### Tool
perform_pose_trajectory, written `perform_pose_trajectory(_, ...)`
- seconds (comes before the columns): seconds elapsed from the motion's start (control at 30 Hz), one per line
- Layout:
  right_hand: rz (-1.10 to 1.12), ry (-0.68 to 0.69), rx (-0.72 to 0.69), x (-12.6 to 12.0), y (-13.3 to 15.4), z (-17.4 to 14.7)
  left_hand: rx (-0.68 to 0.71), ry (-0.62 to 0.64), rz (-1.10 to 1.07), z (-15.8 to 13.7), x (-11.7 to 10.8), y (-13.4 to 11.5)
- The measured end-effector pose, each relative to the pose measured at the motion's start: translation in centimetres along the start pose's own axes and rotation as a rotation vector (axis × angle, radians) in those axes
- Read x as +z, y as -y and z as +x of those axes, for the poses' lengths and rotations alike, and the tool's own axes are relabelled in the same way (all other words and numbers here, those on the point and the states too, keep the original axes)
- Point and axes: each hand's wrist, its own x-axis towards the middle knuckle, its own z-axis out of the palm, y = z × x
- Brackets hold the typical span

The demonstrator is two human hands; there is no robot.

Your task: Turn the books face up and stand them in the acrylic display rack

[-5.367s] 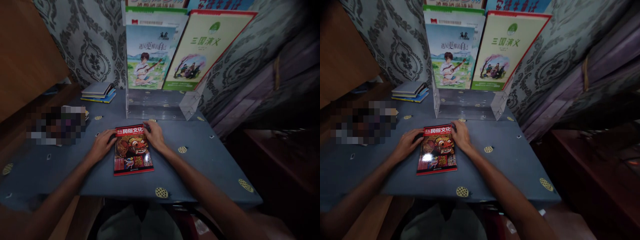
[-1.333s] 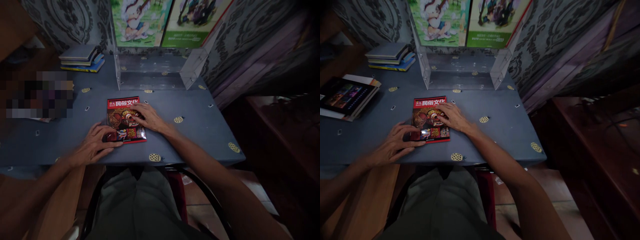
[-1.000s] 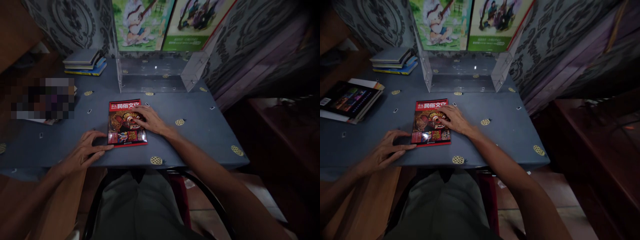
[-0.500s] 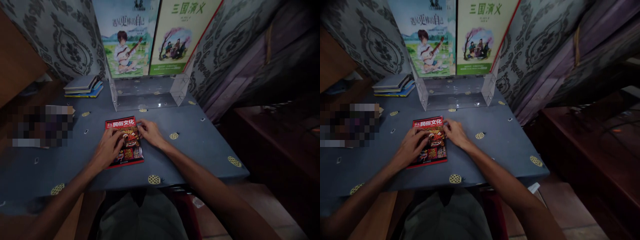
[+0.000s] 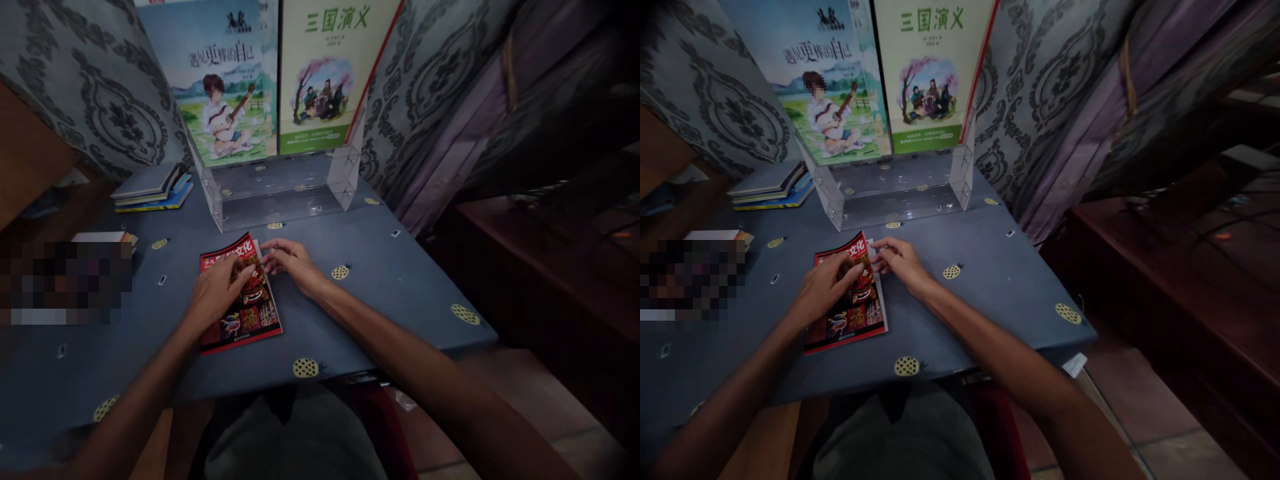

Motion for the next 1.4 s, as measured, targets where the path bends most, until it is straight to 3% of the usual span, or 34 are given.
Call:
perform_pose_trajectory(0.13, 0.046, 0.003, 0.015, 0.1, 0.5, -0.4, -0.054, 0.014, -0.028, 0.6, -0.1, -0.4)
perform_pose_trajectory(0.33, 0.121, 0.031, 0.034, 0.3, 0.8, -0.8, -0.140, 0.048, 0.107, 1.2, -0.4, -1.6)
perform_pose_trajectory(0.5, 0.082, 0.013, 0.026, 0.2, 0.0, -0.3, -0.117, 0.037, 0.117, 1.3, -0.1, -2.0)
perform_pose_trajectory(0.6, -0.123, -0.006, -0.024, 0.1, -0.4, -0.1, -0.054, 0.036, 0.076, 1.0, 0.1, -1.4)
perform_pose_trajectory(0.7, -0.523, 0.006, -0.175, 0.2, -0.5, -0.4, -0.008, 0.012, 0.052, 0.4, 0.0, -0.2)
perform_pose_trajectory(0.83, -0.977, 0.027, -0.333, 0.7, -0.4, -1.3, -0.118, -0.162, 0.365, -0.6, -0.5, 1.7)
perform_pose_trajectory(0.9, -1.067, 0.049, -0.341, 1.0, -0.5, -1.7, -0.168, -0.196, 0.481, -1.2, -0.5, 2.6)
perform_pose_trajectory(0.97, -1.114, 0.042, -0.357, 1.1, -0.9, -1.8, -0.191, -0.197, 0.455, -1.5, -0.2, 3.2)
perform_pose_trajectory(1.1, -1.135, 0.038, -0.449, 1.0, -1.9, -1.8, -0.193, -0.268, 0.140, -1.2, 0.7, 4.3)
perform_pose_trajectory(1.2, -1.113, 0.019, -0.498, 0.9, -2.4, -1.7, -0.259, -0.353, -0.331, -0.5, 0.8, 5.3)
perform_pose_trajectory(1.3, -1.099, 0.019, -0.523, 0.9, -2.4, -1.8, -0.431, -0.405, -0.875, 0.0, 0.7, 5.6)
perform_pose_trajectory(1.4, -1.110, 0.017, -0.522, 1.3, -2.0, -2.2, -0.626, -0.323, -1.237, 0.1, 0.9, 4.6)
